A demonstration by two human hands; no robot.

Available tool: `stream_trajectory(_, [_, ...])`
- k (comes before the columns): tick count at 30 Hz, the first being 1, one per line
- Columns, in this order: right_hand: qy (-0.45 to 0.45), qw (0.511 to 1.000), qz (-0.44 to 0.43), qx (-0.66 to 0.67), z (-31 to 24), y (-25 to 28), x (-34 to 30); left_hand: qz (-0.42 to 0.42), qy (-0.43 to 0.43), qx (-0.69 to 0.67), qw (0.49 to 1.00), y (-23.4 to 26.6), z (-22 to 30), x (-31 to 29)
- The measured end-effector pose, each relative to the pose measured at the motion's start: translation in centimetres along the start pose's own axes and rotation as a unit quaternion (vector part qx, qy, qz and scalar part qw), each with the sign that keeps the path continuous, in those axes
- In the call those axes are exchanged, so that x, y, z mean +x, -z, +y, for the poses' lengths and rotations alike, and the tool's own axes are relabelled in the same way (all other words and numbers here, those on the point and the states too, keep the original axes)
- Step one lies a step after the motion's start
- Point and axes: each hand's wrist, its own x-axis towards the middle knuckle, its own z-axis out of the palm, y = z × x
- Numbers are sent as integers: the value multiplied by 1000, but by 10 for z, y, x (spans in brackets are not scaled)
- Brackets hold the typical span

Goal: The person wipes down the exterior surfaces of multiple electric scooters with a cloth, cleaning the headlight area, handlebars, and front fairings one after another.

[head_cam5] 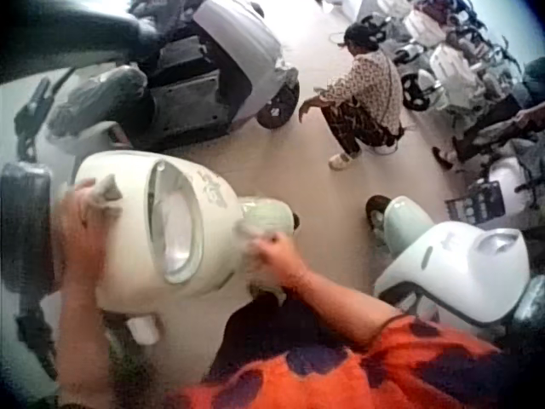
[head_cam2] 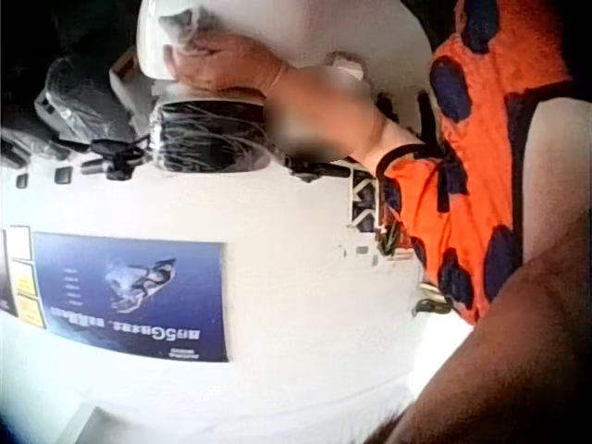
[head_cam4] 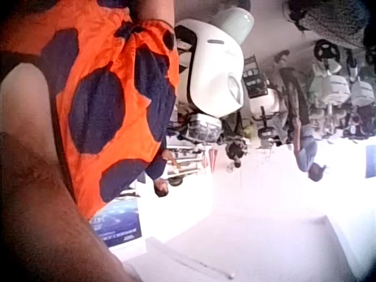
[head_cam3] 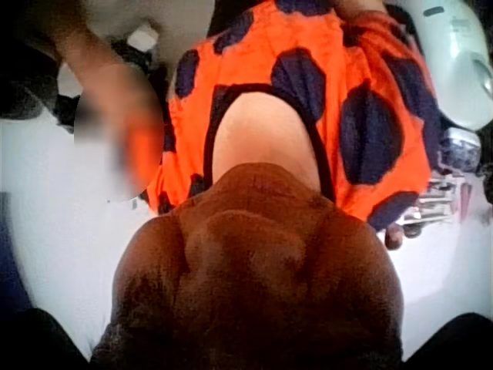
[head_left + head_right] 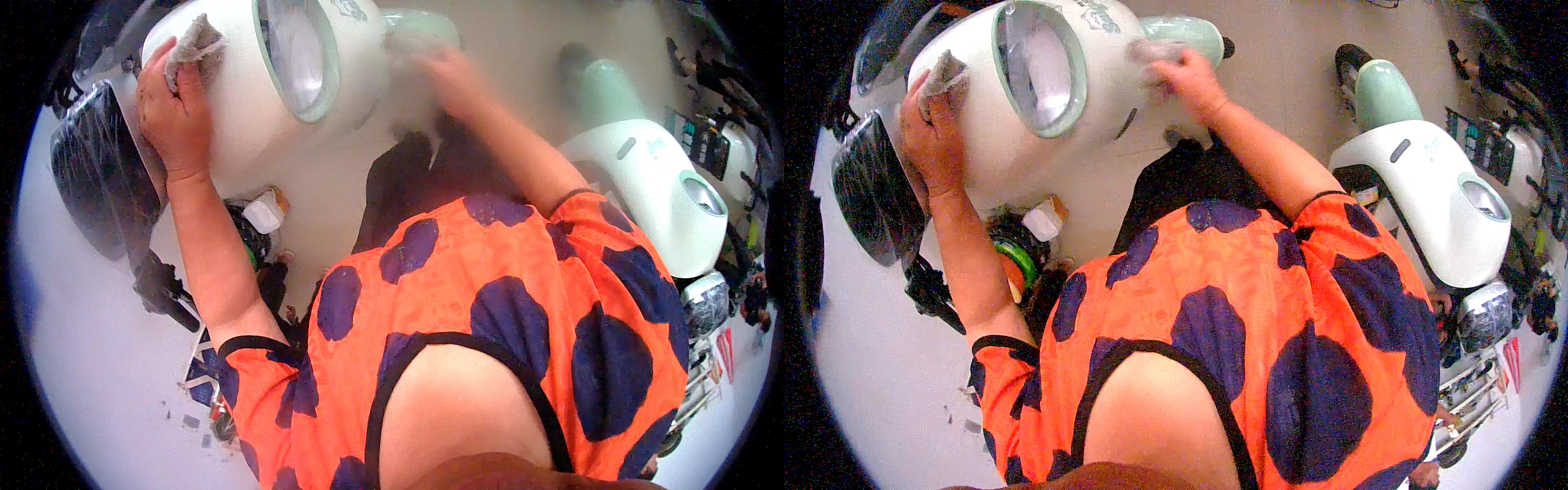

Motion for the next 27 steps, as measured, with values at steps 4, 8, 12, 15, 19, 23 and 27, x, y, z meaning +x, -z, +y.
stream_trajectory(4, [379, 923, -53, -33, -38, -89, -52, -51, 97, 10, 994, 32, 37, -1])
stream_trajectory(8, [295, 941, 163, 40, -22, -88, -26, -42, 69, 1, 997, 22, 82, -6])
stream_trajectory(12, [336, 915, 219, 46, -1, -55, 62, -49, 78, 20, 996, 11, 109, -31])
stream_trajectory(15, [319, 909, 258, -74, 51, -77, 48, -48, 109, 0, 993, 11, 98, -58])
stream_trajectory(19, [133, 919, 360, -87, 167, -86, 53, -69, 137, 8, 988, 6, 75, -66])
stream_trajectory(23, [-110, 935, 326, 89, 268, -92, 52, -96, 170, 13, 981, 6, 60, -66])
stream_trajectory(27, [-156, 929, 332, 48, 233, -95, 79, -95, 168, -26, 981, -6, 53, -52])
